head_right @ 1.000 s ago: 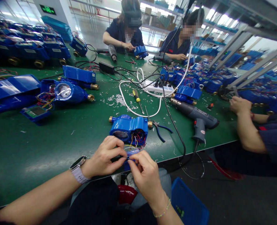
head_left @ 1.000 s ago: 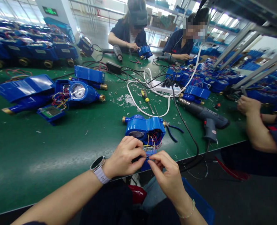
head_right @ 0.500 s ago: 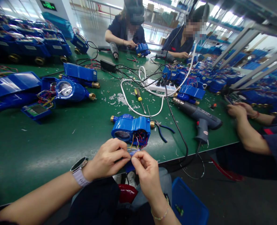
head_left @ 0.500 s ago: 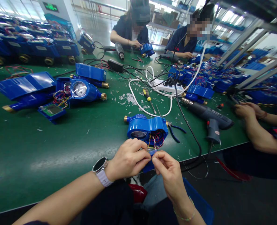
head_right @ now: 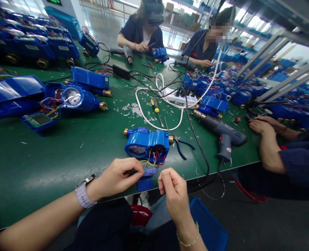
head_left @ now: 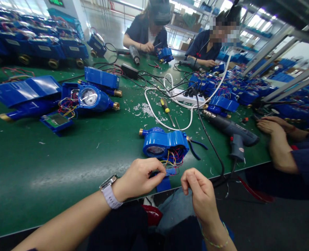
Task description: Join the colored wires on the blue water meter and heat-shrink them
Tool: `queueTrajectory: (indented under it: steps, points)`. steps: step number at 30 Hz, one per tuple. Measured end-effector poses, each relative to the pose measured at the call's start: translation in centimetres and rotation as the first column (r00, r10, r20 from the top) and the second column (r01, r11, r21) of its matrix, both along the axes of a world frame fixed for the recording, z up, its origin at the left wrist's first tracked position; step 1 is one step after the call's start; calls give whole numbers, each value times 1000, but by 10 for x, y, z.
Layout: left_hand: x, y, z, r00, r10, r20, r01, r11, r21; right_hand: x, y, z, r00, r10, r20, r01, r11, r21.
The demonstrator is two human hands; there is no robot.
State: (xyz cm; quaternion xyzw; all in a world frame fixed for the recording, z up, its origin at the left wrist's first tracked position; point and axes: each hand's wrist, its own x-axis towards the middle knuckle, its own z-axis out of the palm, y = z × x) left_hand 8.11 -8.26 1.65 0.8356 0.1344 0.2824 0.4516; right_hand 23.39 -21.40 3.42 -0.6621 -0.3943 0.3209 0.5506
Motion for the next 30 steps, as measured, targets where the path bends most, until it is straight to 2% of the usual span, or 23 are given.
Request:
queueTrajectory:
  steps: [4,8,12,17,23,26,30]
  points:
    - [2,1,2,996,26,-82,-38,990,-139,-8,0,0,987,60,149,-54,998,-43]
    - [4,1,5,993,27,-117,-53,975,-218,-15,7,-3,948,97,304,-91,995,-35]
    - [5,0,5,995,10,-100,-32,974,-225,-15,10,-5,923,76,376,-80,997,-3]
    - [3,1,3,998,-10,-68,-4,979,-204,-10,11,-5,913,109,393,-122,992,8]
    - [3,0,1,997,-16,-81,0,980,-198,-8,12,1,893,148,425,-150,988,-28]
    - [3,0,1,996,-9,-87,-9,980,-201,-10,12,1,840,88,535,-115,993,16]
    - [4,0,1,997,-4,-75,-11,981,-195,-15,11,-3,707,-62,704,-80,983,167]
